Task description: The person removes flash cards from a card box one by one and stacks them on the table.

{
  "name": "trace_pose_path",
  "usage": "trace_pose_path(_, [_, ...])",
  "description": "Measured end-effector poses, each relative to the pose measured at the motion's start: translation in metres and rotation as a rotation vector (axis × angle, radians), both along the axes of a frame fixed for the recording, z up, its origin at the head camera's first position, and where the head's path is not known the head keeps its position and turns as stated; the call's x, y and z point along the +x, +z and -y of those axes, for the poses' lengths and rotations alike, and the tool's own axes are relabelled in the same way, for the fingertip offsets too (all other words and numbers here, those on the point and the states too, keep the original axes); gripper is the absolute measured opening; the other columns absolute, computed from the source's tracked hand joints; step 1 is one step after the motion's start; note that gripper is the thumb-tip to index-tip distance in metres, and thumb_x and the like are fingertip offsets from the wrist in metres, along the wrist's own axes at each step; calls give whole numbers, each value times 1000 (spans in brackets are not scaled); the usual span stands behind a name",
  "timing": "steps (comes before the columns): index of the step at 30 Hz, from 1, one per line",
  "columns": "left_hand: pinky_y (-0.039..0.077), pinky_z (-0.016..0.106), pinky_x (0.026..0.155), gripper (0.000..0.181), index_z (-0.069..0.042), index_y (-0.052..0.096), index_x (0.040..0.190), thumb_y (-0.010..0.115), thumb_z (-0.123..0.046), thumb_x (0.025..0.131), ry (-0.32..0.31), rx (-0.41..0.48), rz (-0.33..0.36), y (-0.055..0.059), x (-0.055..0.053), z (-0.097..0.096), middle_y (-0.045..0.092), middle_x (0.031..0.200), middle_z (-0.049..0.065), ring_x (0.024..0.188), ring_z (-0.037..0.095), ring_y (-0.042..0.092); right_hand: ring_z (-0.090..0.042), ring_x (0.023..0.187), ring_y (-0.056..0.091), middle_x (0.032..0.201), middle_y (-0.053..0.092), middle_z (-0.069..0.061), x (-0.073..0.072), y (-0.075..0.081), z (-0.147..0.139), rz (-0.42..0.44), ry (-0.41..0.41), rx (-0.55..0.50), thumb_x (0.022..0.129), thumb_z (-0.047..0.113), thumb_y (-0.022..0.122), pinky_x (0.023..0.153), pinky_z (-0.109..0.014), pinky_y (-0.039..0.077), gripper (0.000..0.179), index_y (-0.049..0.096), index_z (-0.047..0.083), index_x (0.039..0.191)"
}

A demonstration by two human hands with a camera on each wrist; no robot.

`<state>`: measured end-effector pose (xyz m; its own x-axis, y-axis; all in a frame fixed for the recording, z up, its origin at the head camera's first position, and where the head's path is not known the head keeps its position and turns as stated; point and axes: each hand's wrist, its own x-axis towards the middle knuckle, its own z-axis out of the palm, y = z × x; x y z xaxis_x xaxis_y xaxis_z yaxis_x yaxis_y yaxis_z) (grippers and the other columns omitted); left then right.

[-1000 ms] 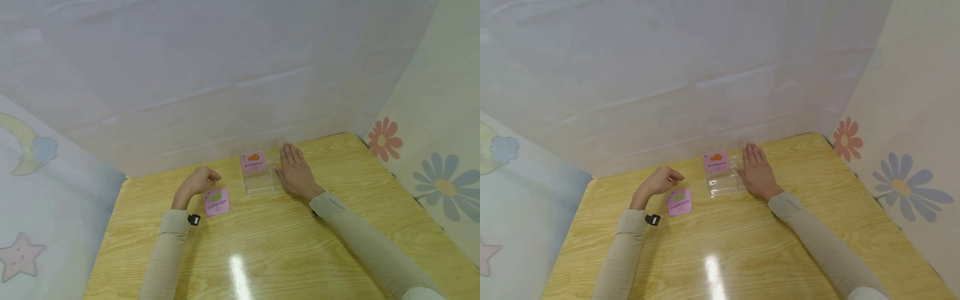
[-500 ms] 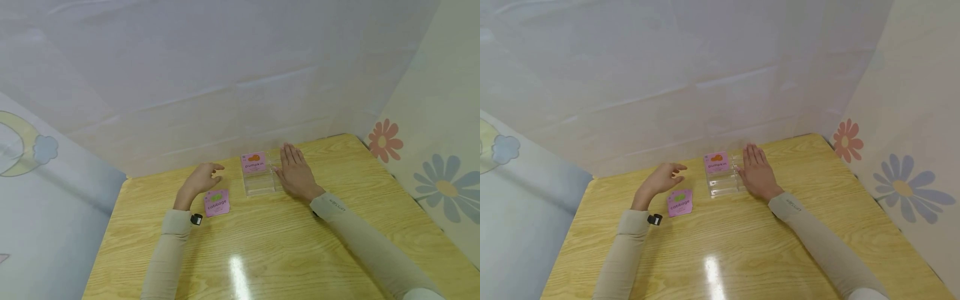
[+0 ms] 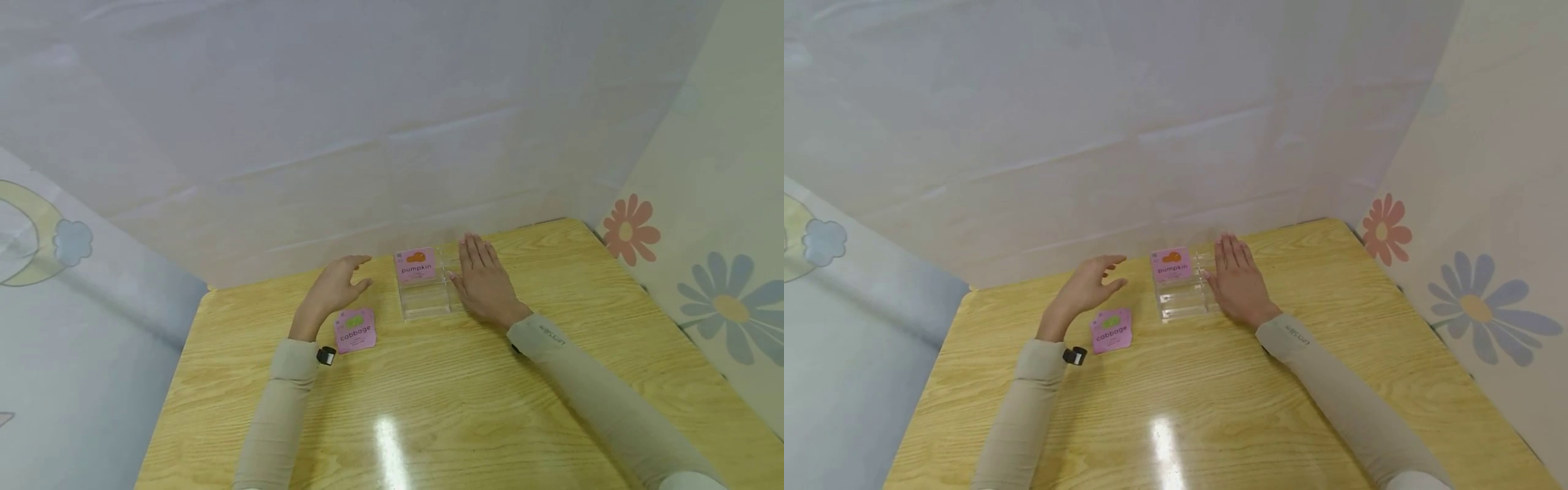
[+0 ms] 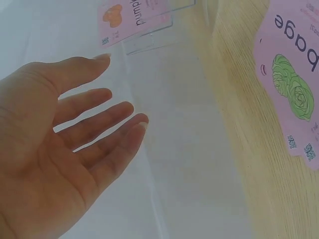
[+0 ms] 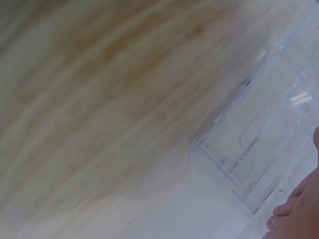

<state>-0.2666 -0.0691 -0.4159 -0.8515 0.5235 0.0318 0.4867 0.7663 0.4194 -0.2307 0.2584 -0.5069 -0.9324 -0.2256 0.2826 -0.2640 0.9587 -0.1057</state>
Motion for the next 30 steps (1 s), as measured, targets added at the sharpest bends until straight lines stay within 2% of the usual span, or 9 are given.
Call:
trace_pose_path(7, [41,47,115,55,-13,48,145,63,-34,97,-11,21,-30,5,-1,-6,52,148,7,139,28,47,-37,155,3,165,3,-23,0,-2,-2,-4,-11,9,105,46,31,128,-51,4,75,5,-3,156])
trace_pose_path(12, [40,47,116,56,-14,48,145,62,-38,96,-13,29,-61,8,-2,-12,51,149,7,140,28,46,-37,155,4,165,3,-23,0,-1,-1,-9,-7,-14,105,47,32,128,-51,4,76,9,-4,156])
trace_pose_path(20, [41,47,115,63,-15,46,147,60,-48,95,-27,20,-99,10,-3,-22,50,150,6,141,28,45,-37,155,4,165,4,-23,-2,-1,1,-19,10,-9,105,45,35,128,-52,5,75,10,-5,156])
trace_pose_path(30, [46,46,111,60,-15,49,144,62,-46,95,-49,-32,-176,16,-5,-40,54,145,8,135,28,51,-36,155,5,165,4,-22,-1,0,-1,-26,1,-5,104,46,36,128,-52,7,75,14,-5,155])
